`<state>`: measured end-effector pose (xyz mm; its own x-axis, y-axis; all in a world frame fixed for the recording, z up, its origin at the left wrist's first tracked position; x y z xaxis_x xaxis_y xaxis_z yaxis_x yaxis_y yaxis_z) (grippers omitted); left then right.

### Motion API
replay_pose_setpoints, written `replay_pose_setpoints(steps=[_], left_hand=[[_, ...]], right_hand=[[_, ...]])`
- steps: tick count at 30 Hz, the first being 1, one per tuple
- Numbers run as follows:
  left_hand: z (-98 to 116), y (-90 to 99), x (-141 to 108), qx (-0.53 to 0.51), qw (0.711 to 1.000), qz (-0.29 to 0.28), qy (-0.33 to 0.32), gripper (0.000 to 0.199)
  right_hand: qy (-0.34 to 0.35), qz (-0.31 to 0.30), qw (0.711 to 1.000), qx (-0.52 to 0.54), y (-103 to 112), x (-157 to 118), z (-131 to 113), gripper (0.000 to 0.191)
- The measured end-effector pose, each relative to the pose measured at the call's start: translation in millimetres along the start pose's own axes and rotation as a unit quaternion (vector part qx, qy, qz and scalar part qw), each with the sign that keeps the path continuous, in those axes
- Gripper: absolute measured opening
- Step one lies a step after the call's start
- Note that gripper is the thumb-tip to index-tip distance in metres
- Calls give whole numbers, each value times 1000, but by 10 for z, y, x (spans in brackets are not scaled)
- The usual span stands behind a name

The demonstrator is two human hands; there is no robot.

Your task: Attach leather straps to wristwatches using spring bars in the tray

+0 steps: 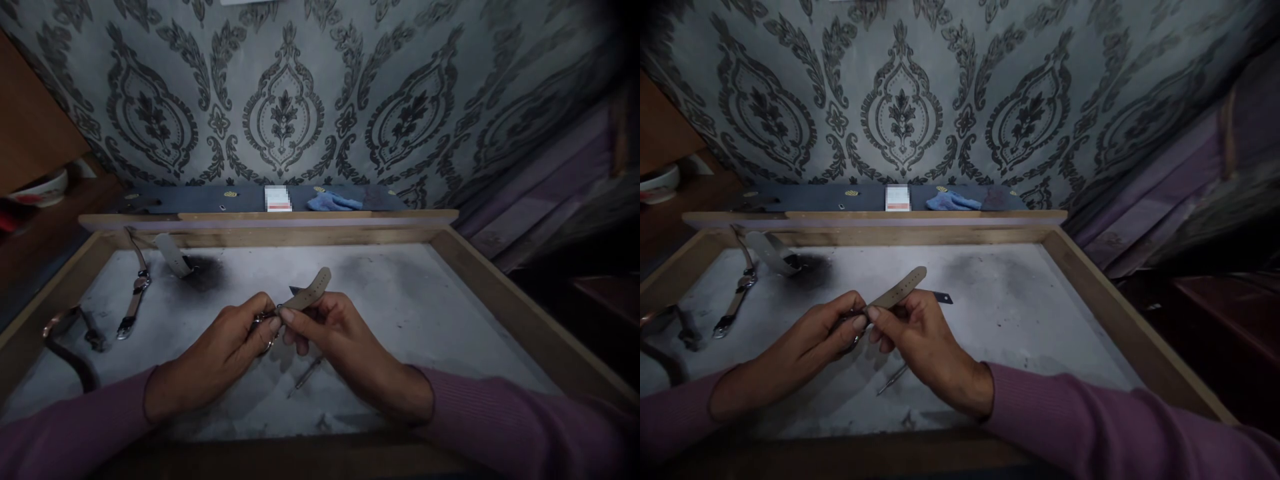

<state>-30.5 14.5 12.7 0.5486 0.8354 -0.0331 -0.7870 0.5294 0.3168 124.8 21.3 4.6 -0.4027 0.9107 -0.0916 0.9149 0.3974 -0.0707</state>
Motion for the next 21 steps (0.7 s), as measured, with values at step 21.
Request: replay_pose_setpoints(steps=[21], left_hand=[[-29, 49, -22, 2, 999, 43, 4, 28]], right_hand=[[-91, -83, 992, 39, -44, -30, 74, 26]])
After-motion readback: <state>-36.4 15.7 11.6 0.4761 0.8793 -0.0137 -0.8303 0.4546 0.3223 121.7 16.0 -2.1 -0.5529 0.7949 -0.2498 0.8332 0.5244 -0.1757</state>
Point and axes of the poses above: each hand's wrist, its own x-axis towards the middle knuckle, its own y-axis out of the back of the hand, z = x × y, the point moved 2 cm from there along x, towards the middle knuckle, and after that the axes turned 7 degrees about -x, right-handed, at the moved point
